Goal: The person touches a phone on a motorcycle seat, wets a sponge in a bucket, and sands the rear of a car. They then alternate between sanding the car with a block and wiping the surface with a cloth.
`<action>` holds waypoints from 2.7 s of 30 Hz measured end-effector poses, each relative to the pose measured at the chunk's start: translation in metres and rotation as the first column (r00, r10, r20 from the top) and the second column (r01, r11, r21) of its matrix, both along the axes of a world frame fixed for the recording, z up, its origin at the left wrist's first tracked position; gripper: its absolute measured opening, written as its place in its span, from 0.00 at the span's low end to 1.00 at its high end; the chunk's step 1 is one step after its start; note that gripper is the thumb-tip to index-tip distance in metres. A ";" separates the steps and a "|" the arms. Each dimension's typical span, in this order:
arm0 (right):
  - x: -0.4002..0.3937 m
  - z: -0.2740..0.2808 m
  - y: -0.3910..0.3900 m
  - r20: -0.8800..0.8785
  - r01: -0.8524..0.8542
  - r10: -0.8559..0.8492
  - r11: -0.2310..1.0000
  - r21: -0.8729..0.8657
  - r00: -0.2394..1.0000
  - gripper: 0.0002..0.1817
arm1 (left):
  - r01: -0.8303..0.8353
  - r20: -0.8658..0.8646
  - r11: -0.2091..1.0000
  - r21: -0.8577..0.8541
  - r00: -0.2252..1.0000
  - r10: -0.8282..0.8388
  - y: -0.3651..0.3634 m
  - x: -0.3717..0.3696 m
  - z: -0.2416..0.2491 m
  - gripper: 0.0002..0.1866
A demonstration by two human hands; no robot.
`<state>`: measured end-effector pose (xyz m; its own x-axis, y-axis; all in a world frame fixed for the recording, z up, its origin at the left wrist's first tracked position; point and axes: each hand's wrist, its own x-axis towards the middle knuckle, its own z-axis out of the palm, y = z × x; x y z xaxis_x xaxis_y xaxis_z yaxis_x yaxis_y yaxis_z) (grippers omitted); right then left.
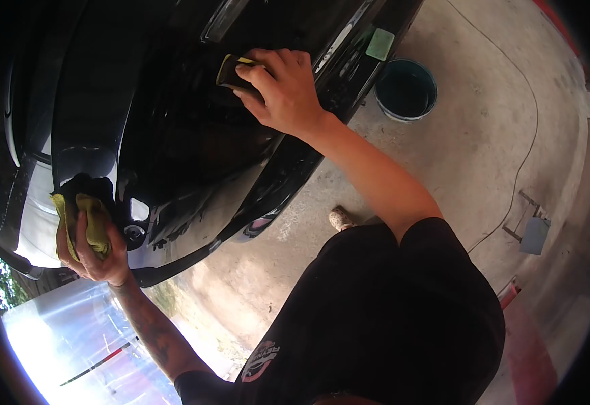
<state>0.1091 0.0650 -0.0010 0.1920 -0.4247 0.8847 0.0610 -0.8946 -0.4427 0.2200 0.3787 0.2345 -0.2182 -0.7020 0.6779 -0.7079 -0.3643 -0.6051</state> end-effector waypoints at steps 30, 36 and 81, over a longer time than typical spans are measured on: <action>0.018 0.030 0.015 0.115 0.082 -0.120 0.953 0.293 0.986 0.22 | 0.010 0.000 1.000 0.026 1.000 -0.010 0.005 0.005 0.001 0.18; 0.021 0.027 -0.002 0.120 0.105 -0.151 0.941 0.323 0.981 0.22 | 0.011 -0.010 1.000 0.026 1.000 -0.011 0.002 0.001 0.000 0.18; 0.019 0.028 -0.002 0.147 0.056 -0.092 0.970 0.235 0.985 0.20 | -0.011 -0.025 0.998 0.061 1.000 0.013 0.005 0.000 0.003 0.19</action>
<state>0.1282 0.0634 0.0273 0.0200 -0.6271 0.7786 0.0829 -0.7751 -0.6264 0.2199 0.3835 0.2375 -0.1926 -0.7445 0.6392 -0.7194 -0.3359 -0.6080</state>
